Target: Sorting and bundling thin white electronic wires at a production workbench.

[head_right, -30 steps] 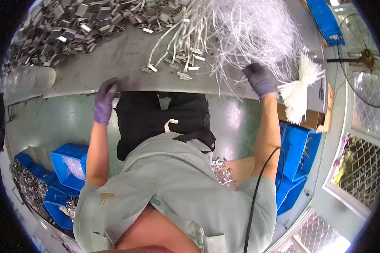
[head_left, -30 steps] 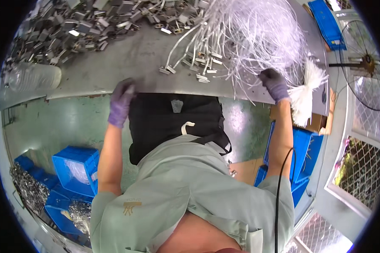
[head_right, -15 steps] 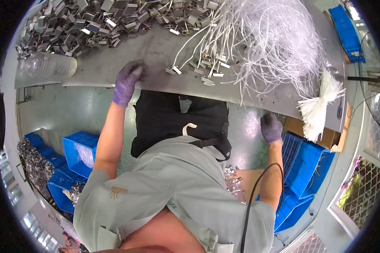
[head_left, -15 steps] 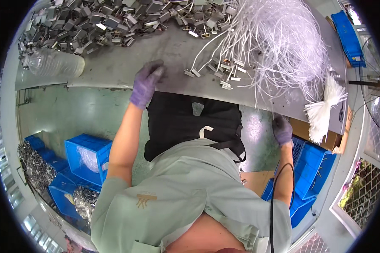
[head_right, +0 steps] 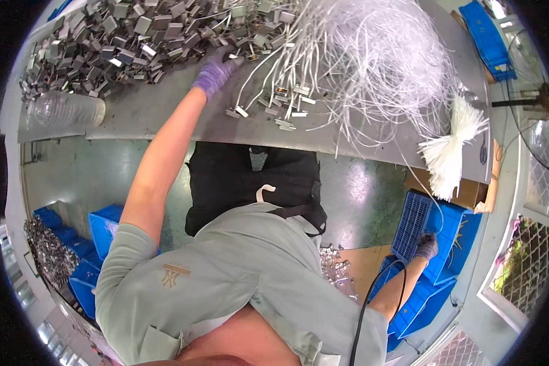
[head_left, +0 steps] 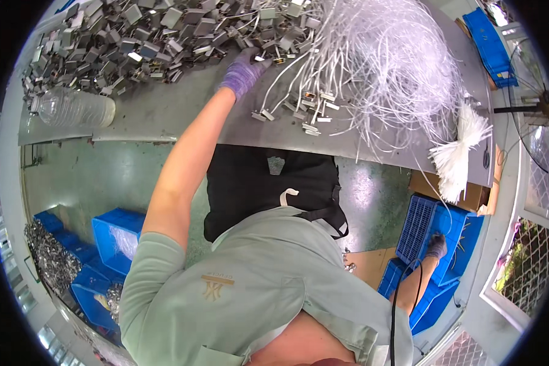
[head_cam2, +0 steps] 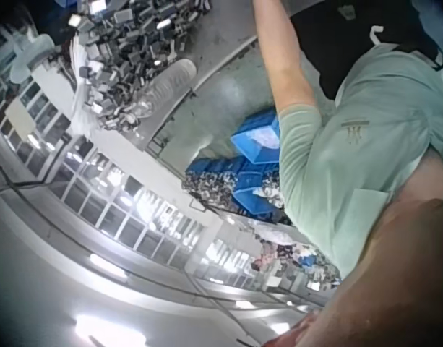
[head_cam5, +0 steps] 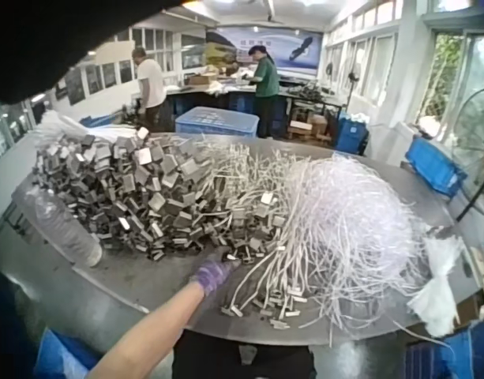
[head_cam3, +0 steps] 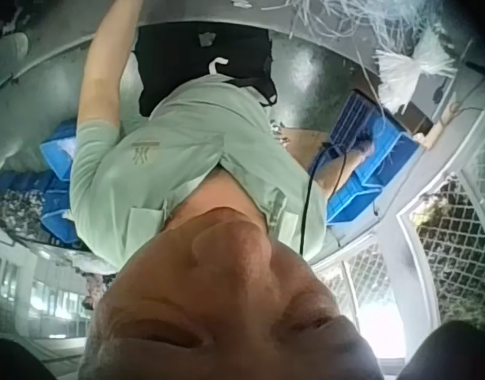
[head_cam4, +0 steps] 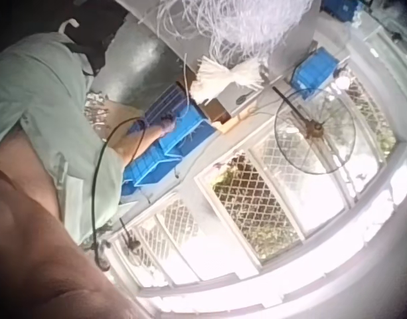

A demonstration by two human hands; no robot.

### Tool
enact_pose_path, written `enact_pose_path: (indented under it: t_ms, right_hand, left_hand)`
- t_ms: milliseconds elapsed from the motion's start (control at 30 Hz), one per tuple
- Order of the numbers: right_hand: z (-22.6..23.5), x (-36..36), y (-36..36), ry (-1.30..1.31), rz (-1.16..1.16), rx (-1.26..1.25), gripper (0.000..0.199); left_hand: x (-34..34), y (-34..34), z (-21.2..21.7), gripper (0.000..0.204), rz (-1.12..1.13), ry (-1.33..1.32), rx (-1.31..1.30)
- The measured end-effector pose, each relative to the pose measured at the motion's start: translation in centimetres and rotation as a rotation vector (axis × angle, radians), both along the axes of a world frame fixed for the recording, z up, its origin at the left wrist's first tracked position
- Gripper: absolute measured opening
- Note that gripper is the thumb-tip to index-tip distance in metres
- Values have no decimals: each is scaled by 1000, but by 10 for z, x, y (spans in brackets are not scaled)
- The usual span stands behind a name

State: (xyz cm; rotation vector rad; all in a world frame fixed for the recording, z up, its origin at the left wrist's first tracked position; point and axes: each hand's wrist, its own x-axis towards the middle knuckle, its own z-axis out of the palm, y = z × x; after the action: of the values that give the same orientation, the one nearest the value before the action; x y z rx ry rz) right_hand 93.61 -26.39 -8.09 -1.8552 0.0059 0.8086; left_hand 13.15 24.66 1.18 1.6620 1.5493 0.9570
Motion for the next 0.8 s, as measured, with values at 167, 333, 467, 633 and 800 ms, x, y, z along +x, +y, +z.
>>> enact_pose_path:
  t_ms: [167, 333, 467, 633, 800]
  right_hand:
    - [57, 131, 18, 520, 391, 718, 34]
    - [72, 87, 35, -289, -515, 523, 33]
    - [121, 41, 88, -166, -471, 676, 29]
    - [119, -39, 164, -691, 433, 274, 33]
    - [141, -319, 309, 155, 513, 620, 32]
  left_hand:
    - [-12, 4, -15, 46, 58, 197, -90]
    - [-17, -9, 3, 33, -21, 217, -26]
    - [-49, -40, 10, 34, -43, -40, -310]
    - [-62, -93, 31, 24, -91, -245, -352]
    - [-76, -162, 41, 20, -87, -372, -384]
